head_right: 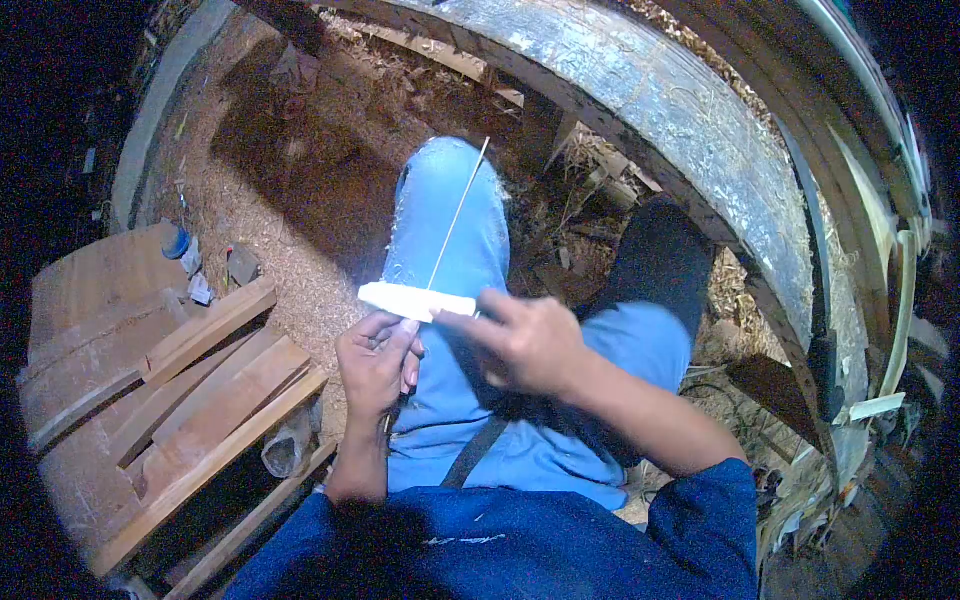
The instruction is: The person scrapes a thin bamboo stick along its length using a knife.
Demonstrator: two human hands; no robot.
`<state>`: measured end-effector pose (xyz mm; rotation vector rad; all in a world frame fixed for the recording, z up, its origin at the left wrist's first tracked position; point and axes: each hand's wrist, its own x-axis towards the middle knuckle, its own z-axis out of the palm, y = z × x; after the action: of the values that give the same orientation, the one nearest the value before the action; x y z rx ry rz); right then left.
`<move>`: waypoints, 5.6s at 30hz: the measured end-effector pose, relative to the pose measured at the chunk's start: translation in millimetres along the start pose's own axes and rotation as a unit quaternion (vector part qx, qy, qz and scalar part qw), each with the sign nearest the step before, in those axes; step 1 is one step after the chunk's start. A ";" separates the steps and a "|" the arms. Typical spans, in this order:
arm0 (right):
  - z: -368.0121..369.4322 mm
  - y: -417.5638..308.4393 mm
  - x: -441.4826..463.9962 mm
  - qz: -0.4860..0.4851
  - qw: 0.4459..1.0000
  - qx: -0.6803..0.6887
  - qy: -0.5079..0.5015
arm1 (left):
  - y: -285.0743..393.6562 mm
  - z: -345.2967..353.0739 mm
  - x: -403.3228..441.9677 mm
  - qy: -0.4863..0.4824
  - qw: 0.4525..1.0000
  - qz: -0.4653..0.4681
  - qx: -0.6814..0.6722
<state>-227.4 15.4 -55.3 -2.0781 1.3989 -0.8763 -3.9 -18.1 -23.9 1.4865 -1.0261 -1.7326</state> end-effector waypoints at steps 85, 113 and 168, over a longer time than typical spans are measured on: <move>-10.9 59.1 37.8 0.248 0.928 0.162 0.225 | -7.1 -28.2 -41.0 0.027 0.998 -0.025 0.045; -35.1 46.5 64.4 0.361 0.775 0.508 0.105 | 0.4 -20.7 -41.1 -0.051 0.995 -0.012 0.080; -20.3 28.0 39.4 0.129 0.980 -0.093 0.121 | 16.4 25.1 32.3 -0.018 0.993 0.068 0.089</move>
<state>-249.0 -32.2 -51.5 -1.9064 1.8962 -0.9427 -34.4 -49.8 -24.2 1.4588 -1.3000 -1.6122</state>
